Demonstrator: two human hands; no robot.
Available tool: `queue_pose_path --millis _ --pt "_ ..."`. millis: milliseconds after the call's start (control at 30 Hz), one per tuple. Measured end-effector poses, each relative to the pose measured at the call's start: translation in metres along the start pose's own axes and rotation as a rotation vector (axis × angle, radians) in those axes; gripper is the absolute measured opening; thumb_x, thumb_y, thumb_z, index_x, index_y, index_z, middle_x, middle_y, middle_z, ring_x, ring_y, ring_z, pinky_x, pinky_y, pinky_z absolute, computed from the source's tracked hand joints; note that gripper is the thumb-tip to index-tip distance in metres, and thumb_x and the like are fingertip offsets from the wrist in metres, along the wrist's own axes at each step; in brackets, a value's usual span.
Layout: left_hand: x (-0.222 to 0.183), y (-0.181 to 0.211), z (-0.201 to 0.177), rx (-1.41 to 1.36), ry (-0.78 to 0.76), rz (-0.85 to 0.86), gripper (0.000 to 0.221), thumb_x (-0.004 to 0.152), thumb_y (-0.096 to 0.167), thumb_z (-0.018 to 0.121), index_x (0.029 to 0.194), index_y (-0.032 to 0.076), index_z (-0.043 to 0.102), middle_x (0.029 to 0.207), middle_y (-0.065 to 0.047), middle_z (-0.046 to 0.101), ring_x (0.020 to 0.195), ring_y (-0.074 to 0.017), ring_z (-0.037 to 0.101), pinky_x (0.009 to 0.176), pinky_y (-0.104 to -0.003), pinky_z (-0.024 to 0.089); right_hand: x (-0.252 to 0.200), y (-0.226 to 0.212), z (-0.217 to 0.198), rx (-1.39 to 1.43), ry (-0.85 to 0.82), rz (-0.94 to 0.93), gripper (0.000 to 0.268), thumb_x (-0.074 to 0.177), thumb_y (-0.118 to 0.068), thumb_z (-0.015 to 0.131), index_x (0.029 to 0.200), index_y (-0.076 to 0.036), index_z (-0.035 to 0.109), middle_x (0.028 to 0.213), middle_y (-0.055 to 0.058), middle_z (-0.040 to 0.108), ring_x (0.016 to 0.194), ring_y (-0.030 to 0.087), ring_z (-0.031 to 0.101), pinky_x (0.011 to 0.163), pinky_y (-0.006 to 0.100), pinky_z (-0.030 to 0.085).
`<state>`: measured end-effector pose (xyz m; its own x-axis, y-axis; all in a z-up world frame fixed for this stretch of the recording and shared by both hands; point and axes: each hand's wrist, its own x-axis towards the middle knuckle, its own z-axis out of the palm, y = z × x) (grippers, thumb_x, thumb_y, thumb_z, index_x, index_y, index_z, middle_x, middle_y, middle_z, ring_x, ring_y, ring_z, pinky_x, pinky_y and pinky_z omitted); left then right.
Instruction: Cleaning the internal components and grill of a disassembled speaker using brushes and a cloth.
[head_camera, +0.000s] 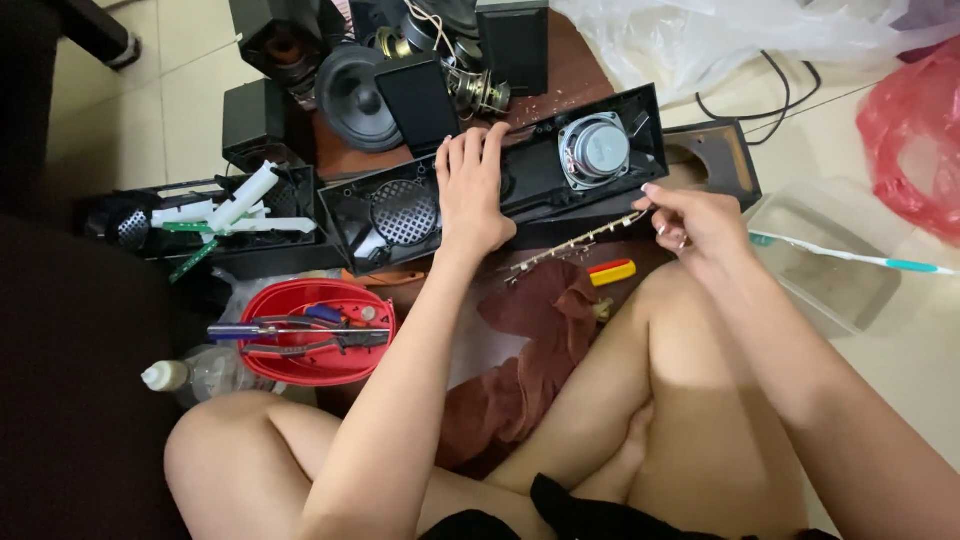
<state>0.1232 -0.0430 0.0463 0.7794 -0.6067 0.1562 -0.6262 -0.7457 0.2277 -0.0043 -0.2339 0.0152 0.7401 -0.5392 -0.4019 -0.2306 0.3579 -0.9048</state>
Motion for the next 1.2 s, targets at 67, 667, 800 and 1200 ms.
queue_pose_path --millis 67,667,800,1200 --pt "-0.002 0.002 -0.005 -0.025 0.016 0.018 0.097 0.049 -0.01 0.069 0.133 0.011 0.025 0.116 -0.01 0.036 0.119 -0.0269 0.028 0.109 -0.039 0.006 -0.005 0.002 0.0 -0.01 -0.016 -0.021 0.016 0.08 -0.017 0.066 0.078 -0.001 0.064 0.047 0.007 0.041 0.04 0.006 0.025 0.036 0.015 0.022" --pt "0.019 0.007 -0.012 0.141 -0.036 0.064 0.1 0.043 0.006 0.075 0.13 0.014 0.025 0.119 -0.006 0.037 0.123 -0.0234 0.026 0.111 -0.037 0.005 -0.008 0.003 -0.014 -0.118 0.102 -0.089 0.014 0.08 -0.013 0.063 0.075 0.0 0.063 0.049 0.012 0.047 0.042 0.007 0.035 0.037 0.017 0.031" --pt "0.011 0.005 -0.014 0.041 -0.11 -0.022 0.093 0.044 -0.004 0.066 0.128 0.011 0.03 0.116 -0.008 0.037 0.12 -0.0258 0.029 0.109 -0.038 0.007 -0.024 -0.006 -0.006 -0.182 -0.012 -0.086 0.016 0.079 -0.012 0.066 0.078 0.004 0.064 0.056 0.018 0.055 0.045 0.012 0.044 0.041 0.022 0.04" --pt "0.013 -0.006 0.021 0.206 -0.252 -0.096 0.119 0.034 0.013 0.083 0.133 0.012 0.017 0.127 -0.01 0.028 0.126 -0.0271 0.021 0.107 -0.042 0.007 -0.016 -0.002 -0.046 -0.231 0.095 -0.197 0.012 0.083 -0.01 0.061 0.085 0.002 0.063 0.06 0.015 0.058 0.044 0.012 0.05 0.039 0.023 0.045"
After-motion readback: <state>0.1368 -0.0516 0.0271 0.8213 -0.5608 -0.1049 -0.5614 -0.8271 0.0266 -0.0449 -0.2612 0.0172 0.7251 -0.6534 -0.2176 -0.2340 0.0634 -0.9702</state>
